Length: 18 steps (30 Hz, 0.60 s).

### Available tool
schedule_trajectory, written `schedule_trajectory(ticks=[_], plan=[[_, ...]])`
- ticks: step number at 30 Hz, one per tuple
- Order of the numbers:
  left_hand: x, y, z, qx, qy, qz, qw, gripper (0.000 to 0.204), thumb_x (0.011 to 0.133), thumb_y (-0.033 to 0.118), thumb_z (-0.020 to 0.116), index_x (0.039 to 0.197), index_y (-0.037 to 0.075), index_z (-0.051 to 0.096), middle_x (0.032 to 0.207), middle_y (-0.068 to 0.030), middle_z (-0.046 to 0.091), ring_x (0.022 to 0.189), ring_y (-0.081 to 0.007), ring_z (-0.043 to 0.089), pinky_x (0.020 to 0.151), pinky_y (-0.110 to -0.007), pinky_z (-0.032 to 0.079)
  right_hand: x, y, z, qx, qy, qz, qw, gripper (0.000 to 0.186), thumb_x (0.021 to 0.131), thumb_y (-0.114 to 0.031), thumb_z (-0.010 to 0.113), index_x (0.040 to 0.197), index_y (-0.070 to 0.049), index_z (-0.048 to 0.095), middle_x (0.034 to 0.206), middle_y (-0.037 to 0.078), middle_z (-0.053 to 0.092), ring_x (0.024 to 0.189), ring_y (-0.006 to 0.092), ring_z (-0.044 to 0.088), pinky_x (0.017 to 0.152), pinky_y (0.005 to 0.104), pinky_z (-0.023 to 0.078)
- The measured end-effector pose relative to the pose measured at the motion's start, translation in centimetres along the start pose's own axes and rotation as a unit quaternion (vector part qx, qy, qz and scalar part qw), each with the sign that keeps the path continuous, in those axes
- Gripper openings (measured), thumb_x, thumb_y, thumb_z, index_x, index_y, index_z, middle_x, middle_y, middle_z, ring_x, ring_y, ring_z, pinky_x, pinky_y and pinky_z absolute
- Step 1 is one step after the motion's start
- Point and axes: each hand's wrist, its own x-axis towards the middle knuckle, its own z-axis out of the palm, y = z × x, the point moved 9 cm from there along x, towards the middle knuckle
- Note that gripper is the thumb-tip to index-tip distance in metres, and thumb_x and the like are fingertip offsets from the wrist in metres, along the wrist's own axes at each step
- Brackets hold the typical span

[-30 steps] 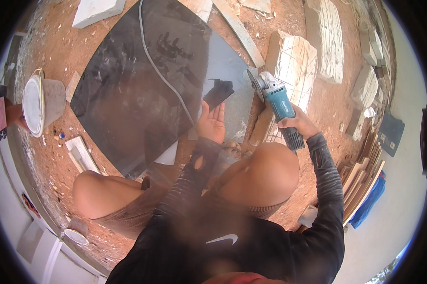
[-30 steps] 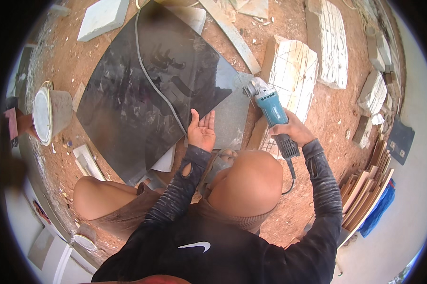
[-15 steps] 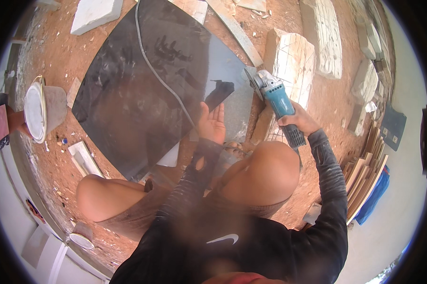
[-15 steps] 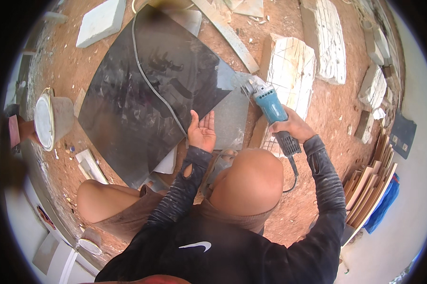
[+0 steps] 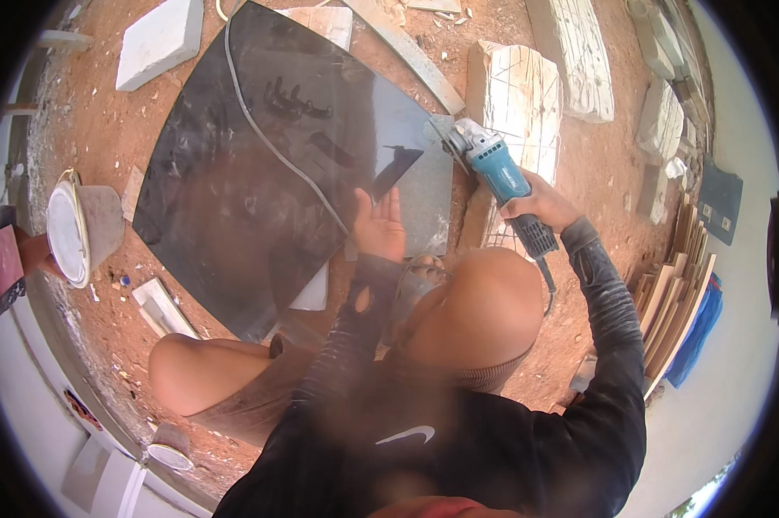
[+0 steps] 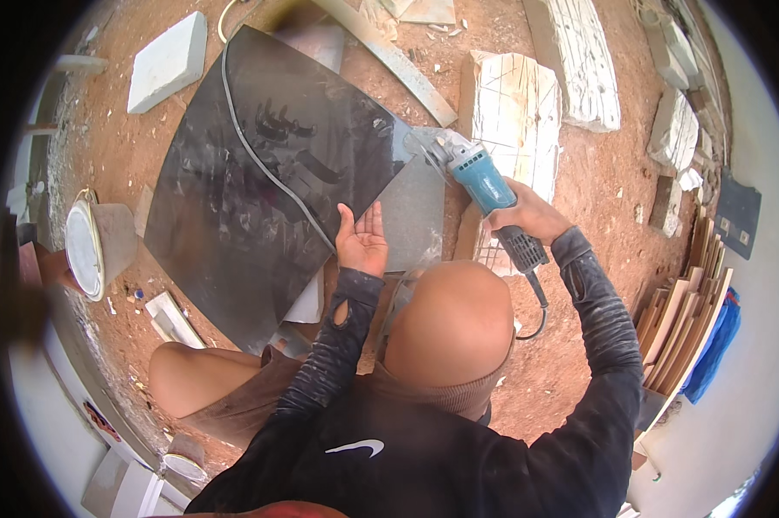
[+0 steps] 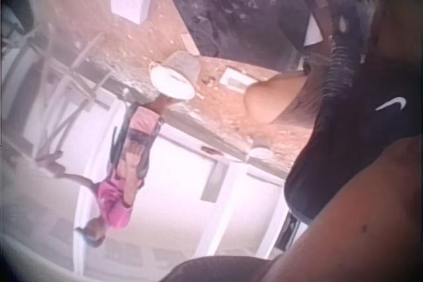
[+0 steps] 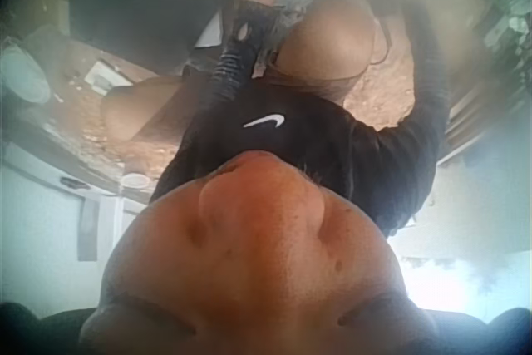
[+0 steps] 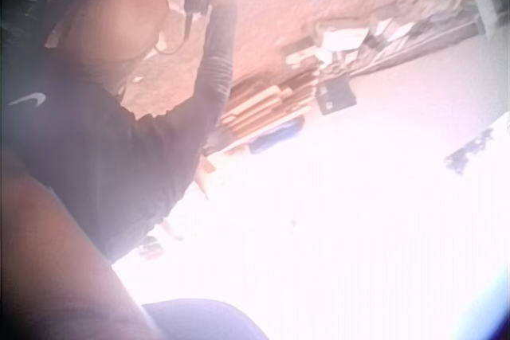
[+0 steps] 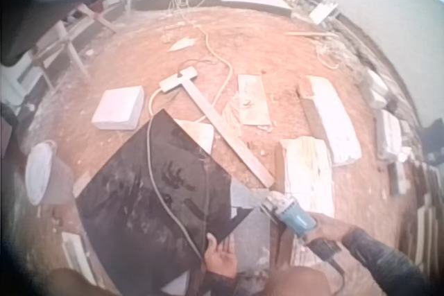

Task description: The person uses an angle grinder to cut a large, dark rectangular tile placed on the ground. They hold the tile with one hand and guide the grinder along a marked line with the other. After cutting, the person hands the tile to another individual.

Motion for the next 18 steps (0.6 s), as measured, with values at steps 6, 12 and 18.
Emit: schedule_trajectory(ticks=[6, 12, 18], plan=[[0.1, 0.1, 0.3, -0.006, -0.013, 0.002, 1.0, 0.048, 0.097, 0.029, 0.069, 0.124, -0.008, 0.054, 0.129, -0.0221, 0.056, 0.126, -0.03, 0.055, 0.114, -0.038, 0.048, 0.2, -0.2, -0.3, -0.011, 0.006, -0.012, 1.0, 0.073, 0.067, -0.02, 0.079, 0.131, 0.003, 0.053, 0.103, 0.009, 0.058, 0.086, 0.0185, 0.062, 0.077, 0.0315, 0.053], [0.5, 0.1, 0.2, -0.007, -0.02, 0.006, 1.0, 0.054, 0.096, 0.029, 0.071, 0.125, -0.011, 0.05, 0.127, -0.0227, 0.056, 0.126, -0.0304, 0.055, 0.113, -0.037, 0.049, 0.6, 0.4, -0.6, -0.015, -0.004, -0.015, 1.0, 0.074, 0.067, -0.02, 0.08, 0.131, 0.003, 0.053, 0.103, 0.009, 0.059, 0.089, 0.0186, 0.062, 0.079, 0.0318, 0.052], [0.4, 0.3, 0.1, -0.005, -0.014, 0.01, 1.0, 0.054, 0.095, 0.029, 0.072, 0.124, -0.011, 0.049, 0.124, -0.0231, 0.055, 0.125, -0.0304, 0.056, 0.113, -0.037, 0.049, 0.2, 0.2, -1.6, -0.041, -0.015, -0.003, 0.999, 0.074, 0.067, -0.021, 0.08, 0.132, 0.003, 0.053, 0.103, 0.01, 0.061, 0.089, 0.019, 0.062, 0.082, 0.0318, 0.052]])
